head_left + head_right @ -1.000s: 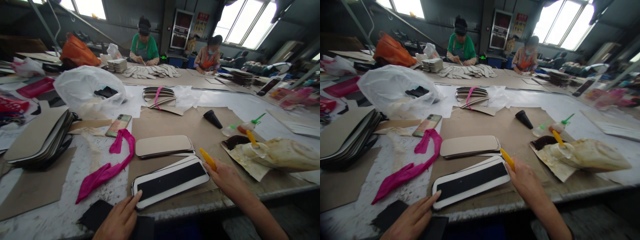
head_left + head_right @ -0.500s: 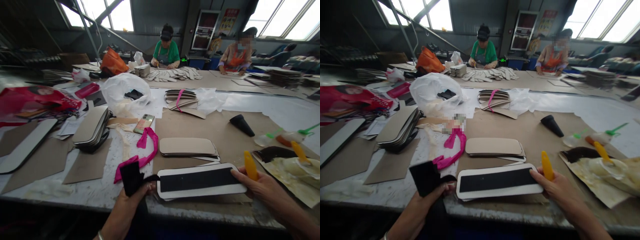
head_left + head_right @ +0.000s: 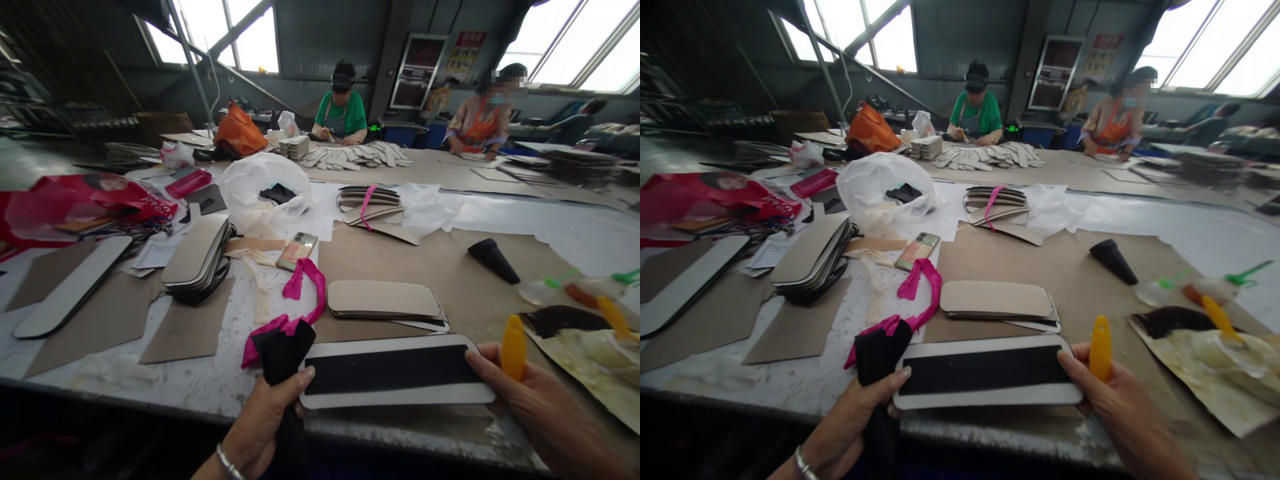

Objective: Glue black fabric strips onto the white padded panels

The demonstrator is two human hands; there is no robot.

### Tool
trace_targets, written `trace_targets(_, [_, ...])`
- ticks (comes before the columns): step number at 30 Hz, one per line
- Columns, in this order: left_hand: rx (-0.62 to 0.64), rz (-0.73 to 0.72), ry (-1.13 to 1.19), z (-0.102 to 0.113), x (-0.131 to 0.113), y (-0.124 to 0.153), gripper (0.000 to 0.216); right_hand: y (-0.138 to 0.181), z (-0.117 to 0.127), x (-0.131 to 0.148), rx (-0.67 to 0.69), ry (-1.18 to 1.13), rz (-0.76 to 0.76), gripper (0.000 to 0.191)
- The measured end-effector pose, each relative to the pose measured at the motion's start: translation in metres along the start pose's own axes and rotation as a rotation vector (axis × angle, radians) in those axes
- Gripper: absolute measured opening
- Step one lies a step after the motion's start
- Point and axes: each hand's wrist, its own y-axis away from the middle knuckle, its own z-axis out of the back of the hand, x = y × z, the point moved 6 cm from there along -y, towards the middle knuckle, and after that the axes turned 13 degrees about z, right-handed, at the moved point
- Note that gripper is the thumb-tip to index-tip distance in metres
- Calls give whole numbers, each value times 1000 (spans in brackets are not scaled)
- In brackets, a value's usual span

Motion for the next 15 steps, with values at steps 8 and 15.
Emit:
trace_targets(8, [-187,-59,6,10,-2,2,36,3,-16,-6,53,-69,0,41])
trace_targets(15, [-285,-64,47,18,5,-10,41,8,-24,1,30,-1,4,38])
